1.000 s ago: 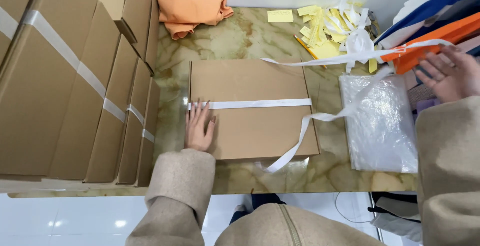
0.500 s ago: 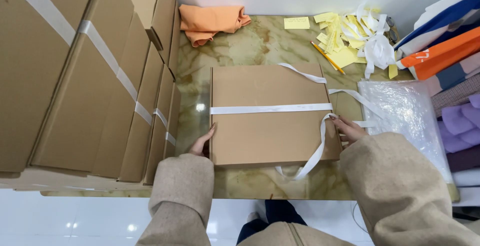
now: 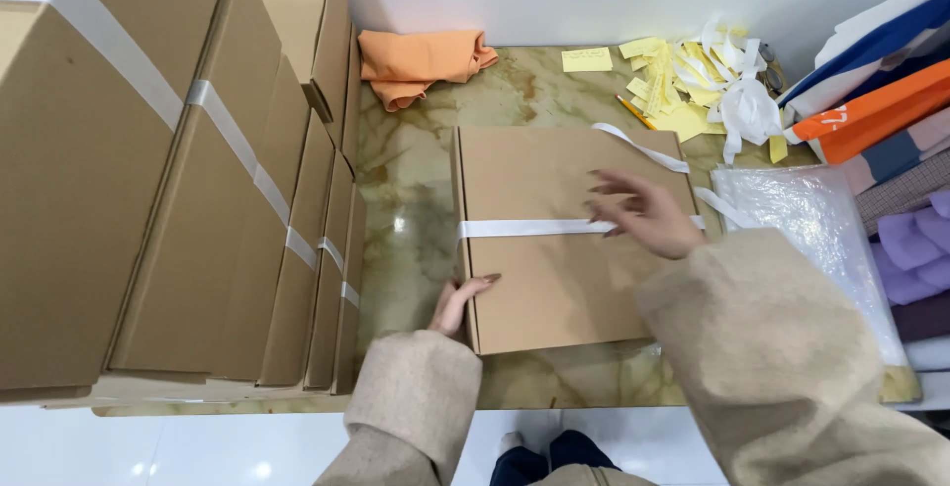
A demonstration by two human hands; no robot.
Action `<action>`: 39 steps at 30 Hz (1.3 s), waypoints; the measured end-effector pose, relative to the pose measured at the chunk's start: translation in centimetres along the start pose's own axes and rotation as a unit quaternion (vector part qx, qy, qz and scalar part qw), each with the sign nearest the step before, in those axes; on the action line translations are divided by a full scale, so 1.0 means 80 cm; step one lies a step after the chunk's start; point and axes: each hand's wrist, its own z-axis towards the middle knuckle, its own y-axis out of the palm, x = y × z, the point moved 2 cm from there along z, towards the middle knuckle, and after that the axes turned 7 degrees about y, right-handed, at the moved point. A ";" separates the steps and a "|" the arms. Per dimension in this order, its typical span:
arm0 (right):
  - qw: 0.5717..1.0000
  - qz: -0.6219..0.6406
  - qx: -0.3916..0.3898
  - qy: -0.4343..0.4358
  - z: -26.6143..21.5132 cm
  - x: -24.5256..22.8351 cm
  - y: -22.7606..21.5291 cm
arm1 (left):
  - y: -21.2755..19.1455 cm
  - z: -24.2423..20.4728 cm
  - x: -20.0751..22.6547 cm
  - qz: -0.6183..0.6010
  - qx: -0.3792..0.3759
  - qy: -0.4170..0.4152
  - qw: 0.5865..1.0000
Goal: The person unties a white ribbon and removes a yellow note from a cardboard box. They open the box, remove a plastic-wrapped orange item, and place the empty box aside. The person then removes the item from the plastic bag and places the empty bag on the table. Finally, they pick up another tied box and begin to untie it.
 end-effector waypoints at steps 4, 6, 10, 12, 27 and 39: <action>0.976 -0.137 -0.156 -0.072 0.045 0.001 0.116 | 0.040 -0.051 0.066 0.020 -0.021 0.004 1.000; 0.954 -0.230 -0.144 -0.128 0.069 0.005 0.144 | 0.048 -0.085 0.104 0.035 -0.015 0.008 0.999; 0.914 -0.328 -0.222 -0.083 0.077 -0.042 0.156 | 0.038 -0.093 0.095 0.051 0.006 0.003 0.999; 0.895 -0.353 -0.257 -0.094 0.102 -0.060 0.155 | 0.043 -0.101 0.100 0.056 0.012 0.005 0.998; 0.966 -0.145 0.179 -0.117 0.297 -0.007 -0.121 | 0.032 -0.110 0.062 0.077 0.100 0.072 0.989; 0.905 -0.334 0.173 -0.198 0.195 0.080 -0.201 | 0.047 -0.126 0.106 -0.026 0.069 0.136 0.988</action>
